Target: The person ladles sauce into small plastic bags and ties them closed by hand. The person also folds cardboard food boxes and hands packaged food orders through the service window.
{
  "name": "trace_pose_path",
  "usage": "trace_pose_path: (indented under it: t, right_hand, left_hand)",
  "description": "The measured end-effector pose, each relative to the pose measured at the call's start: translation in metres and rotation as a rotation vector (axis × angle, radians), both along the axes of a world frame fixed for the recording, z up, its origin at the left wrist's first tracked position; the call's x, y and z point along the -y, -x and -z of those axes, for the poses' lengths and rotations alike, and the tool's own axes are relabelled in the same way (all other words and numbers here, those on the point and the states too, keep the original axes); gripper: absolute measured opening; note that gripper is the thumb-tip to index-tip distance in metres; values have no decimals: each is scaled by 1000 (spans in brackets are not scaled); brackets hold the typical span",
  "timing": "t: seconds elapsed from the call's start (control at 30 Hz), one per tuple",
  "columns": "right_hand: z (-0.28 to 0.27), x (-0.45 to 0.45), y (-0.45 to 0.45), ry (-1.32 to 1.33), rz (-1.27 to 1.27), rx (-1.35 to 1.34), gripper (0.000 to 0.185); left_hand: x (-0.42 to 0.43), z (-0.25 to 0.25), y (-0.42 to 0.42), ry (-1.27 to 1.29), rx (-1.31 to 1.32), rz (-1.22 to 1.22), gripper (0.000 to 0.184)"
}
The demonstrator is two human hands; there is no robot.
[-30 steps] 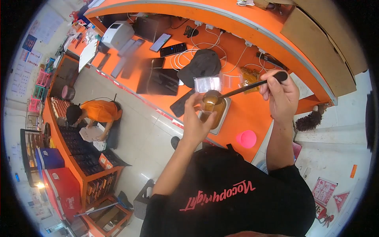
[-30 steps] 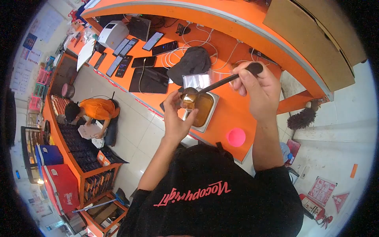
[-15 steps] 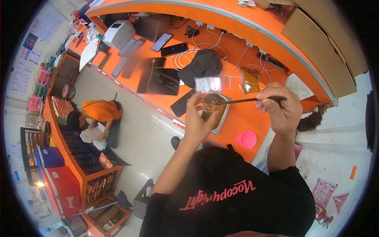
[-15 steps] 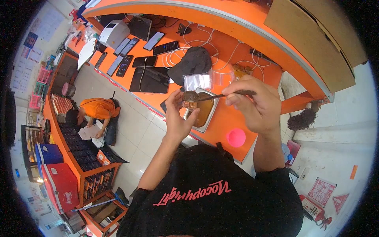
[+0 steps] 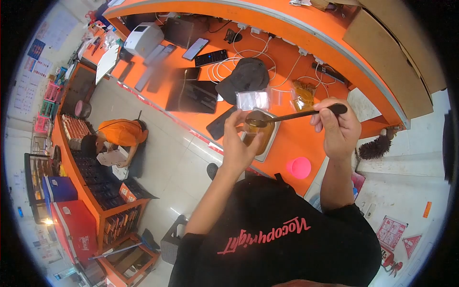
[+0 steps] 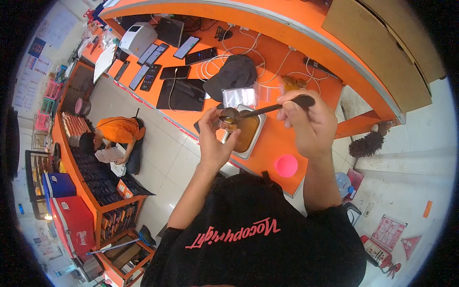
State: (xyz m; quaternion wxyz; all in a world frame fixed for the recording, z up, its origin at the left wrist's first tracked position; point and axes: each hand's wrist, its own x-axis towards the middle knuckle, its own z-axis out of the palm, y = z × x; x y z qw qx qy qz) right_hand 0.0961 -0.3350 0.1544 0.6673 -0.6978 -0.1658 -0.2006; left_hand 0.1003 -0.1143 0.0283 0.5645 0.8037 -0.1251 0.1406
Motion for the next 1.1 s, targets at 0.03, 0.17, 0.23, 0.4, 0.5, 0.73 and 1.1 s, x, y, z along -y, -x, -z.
trace_pose_path:
  t: [0.03, 0.17, 0.23, 0.4, 0.5, 0.73, 1.1]
  right_hand:
    - [2, 0, 0, -28, 24, -12, 11]
    - [10, 0, -6, -130, 48, -64, 12]
    - [17, 0, -10, -258, 90, -86, 13]
    - [35, 7, -23, -490, 189, -239, 15]
    - [65, 17, -32, -501, 235, -355, 17]
    - [164, 7, -42, 42, 93, -614, 19]
    - [182, -17, -26, 722, 562, -294, 32]
  left_hand:
    - [0, 0, 1, -8, -24, -18, 81]
    - [-2, 1, 1, -17, 8, -15, 81]
    - [-3, 0, 2, -31, -12, -41, 81]
    - [-10, 9, 4, 27, 18, -60, 79]
    - [-18, 16, 12, 109, 11, -92, 77]
    - [-31, 14, 26, 318, 26, -212, 73]
    - [-28, 1, 41, 495, -25, -209, 72]
